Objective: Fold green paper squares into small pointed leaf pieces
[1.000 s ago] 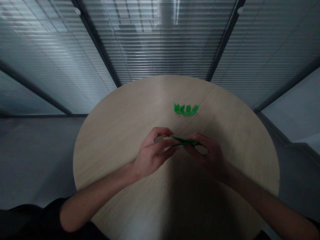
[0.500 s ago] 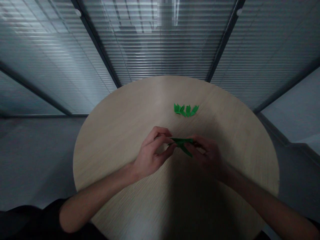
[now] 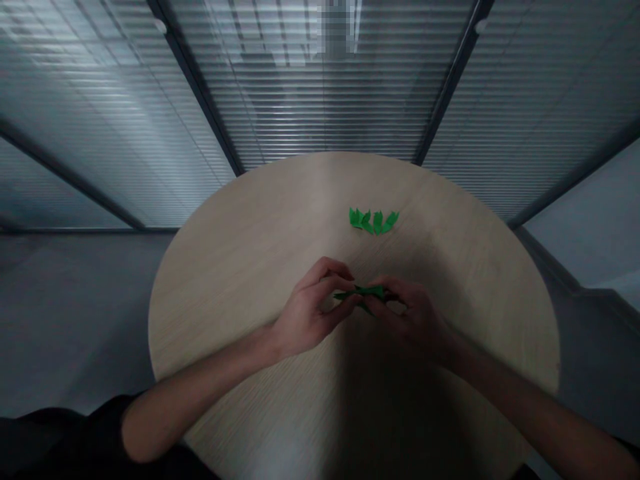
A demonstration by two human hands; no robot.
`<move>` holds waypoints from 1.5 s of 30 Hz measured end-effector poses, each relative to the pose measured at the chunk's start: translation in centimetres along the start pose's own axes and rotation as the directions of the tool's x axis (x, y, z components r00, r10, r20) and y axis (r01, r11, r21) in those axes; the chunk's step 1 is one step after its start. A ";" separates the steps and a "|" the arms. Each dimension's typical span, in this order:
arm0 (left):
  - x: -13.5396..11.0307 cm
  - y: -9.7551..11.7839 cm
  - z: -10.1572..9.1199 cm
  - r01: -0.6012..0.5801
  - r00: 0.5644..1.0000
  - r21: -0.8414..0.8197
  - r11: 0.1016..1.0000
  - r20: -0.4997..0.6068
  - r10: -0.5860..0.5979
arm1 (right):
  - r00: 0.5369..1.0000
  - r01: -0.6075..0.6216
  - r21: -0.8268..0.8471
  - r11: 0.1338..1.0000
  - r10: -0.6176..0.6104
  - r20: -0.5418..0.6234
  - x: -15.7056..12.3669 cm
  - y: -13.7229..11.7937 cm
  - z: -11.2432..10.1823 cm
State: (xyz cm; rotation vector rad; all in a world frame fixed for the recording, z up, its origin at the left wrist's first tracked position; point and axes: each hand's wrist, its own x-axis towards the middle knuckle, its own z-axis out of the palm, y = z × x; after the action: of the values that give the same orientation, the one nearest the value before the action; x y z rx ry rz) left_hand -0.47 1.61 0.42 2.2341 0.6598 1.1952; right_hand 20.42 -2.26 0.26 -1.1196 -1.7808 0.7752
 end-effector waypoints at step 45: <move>0.3 0.5 -0.4 -0.060 0.994 -0.027 0.998 0.094 0.063 | 0.904 -0.426 0.386 0.819 0.367 0.218 0.8 -0.3 -0.7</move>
State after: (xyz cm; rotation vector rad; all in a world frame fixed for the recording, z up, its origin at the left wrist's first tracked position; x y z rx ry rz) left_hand -0.56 1.51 1.04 2.2903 0.5401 1.1120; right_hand 20.81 -1.59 1.08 -1.1678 -1.3878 1.4495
